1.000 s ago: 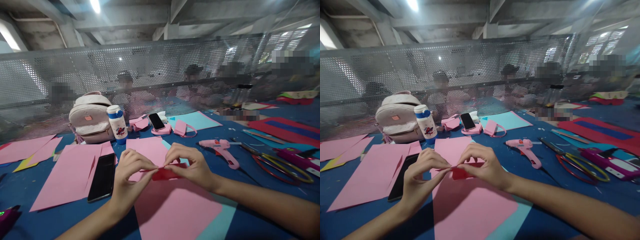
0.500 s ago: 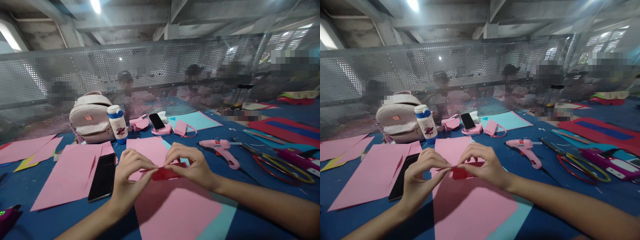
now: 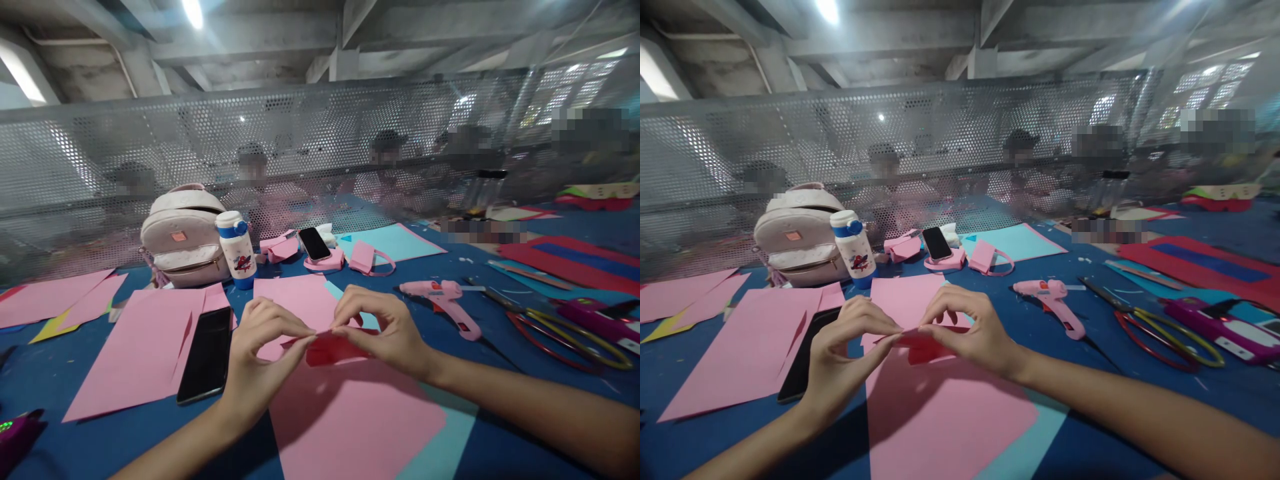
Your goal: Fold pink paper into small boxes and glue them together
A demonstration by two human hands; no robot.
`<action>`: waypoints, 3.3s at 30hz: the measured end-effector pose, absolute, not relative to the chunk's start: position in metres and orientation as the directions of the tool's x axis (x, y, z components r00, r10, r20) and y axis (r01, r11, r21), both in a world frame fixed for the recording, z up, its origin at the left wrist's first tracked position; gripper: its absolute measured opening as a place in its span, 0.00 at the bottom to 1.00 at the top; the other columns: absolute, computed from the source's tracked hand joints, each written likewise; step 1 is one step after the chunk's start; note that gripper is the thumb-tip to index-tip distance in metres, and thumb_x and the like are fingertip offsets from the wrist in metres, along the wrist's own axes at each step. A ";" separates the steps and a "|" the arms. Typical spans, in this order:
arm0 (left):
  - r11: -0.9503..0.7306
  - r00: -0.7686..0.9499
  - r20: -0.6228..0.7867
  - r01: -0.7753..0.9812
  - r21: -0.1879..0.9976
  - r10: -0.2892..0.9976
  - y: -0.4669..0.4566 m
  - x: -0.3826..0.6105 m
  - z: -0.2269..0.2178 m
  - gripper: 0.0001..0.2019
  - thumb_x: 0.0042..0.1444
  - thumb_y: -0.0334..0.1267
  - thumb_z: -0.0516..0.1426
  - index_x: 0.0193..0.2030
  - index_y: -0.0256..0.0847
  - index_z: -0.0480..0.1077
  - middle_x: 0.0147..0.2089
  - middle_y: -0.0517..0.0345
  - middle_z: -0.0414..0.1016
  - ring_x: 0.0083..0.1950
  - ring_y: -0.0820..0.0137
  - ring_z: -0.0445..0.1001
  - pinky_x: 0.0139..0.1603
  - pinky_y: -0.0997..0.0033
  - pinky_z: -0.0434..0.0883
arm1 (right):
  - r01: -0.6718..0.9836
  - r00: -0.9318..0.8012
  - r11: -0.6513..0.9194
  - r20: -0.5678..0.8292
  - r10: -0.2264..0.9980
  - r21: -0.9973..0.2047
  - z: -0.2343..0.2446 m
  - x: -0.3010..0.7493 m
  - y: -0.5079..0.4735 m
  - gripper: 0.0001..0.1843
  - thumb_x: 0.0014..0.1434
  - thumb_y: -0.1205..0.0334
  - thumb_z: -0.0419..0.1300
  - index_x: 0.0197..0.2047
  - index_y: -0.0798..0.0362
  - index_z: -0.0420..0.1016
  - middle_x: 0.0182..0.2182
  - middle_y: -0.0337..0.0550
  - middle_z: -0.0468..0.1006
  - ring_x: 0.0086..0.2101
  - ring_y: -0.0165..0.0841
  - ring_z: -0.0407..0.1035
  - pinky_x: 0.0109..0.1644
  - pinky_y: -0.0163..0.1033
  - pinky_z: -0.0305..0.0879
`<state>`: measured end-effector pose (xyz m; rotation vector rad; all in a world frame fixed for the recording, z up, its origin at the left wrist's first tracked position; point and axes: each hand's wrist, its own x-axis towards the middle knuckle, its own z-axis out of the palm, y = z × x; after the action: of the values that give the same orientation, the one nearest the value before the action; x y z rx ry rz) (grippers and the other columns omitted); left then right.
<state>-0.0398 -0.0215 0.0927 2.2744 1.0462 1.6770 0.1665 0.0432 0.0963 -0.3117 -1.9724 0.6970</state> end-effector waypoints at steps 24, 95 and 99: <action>-0.744 0.138 0.787 0.456 0.489 0.602 -0.022 -0.040 0.092 0.05 0.59 0.29 0.63 0.34 0.43 0.76 0.32 0.62 0.80 0.33 0.69 0.75 0.45 0.60 0.62 | -0.041 -0.475 0.826 0.738 0.479 -0.562 0.102 0.166 0.043 0.07 0.62 0.61 0.67 0.32 0.53 0.81 0.27 0.41 0.80 0.29 0.31 0.68 0.32 0.37 0.64; -0.779 0.186 0.812 0.462 0.425 0.553 -0.020 -0.035 0.093 0.06 0.57 0.27 0.65 0.36 0.42 0.76 0.31 0.63 0.79 0.32 0.71 0.74 0.47 0.59 0.61 | -0.057 -0.538 0.854 0.737 0.410 -0.518 0.108 0.161 0.034 0.02 0.60 0.66 0.68 0.35 0.52 0.80 0.30 0.40 0.82 0.33 0.32 0.72 0.40 0.40 0.66; -0.771 0.179 0.806 0.463 0.437 0.564 -0.021 -0.036 0.092 0.06 0.57 0.26 0.65 0.35 0.41 0.76 0.32 0.63 0.79 0.32 0.71 0.74 0.47 0.59 0.61 | -0.048 -0.529 0.852 0.737 0.421 -0.521 0.110 0.162 0.034 0.02 0.60 0.66 0.68 0.34 0.52 0.80 0.30 0.40 0.82 0.32 0.32 0.72 0.40 0.40 0.66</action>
<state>-0.0360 -0.0210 0.0919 2.3387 1.0228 1.6671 0.1622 0.0341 0.1105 -0.2721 -2.0518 0.6079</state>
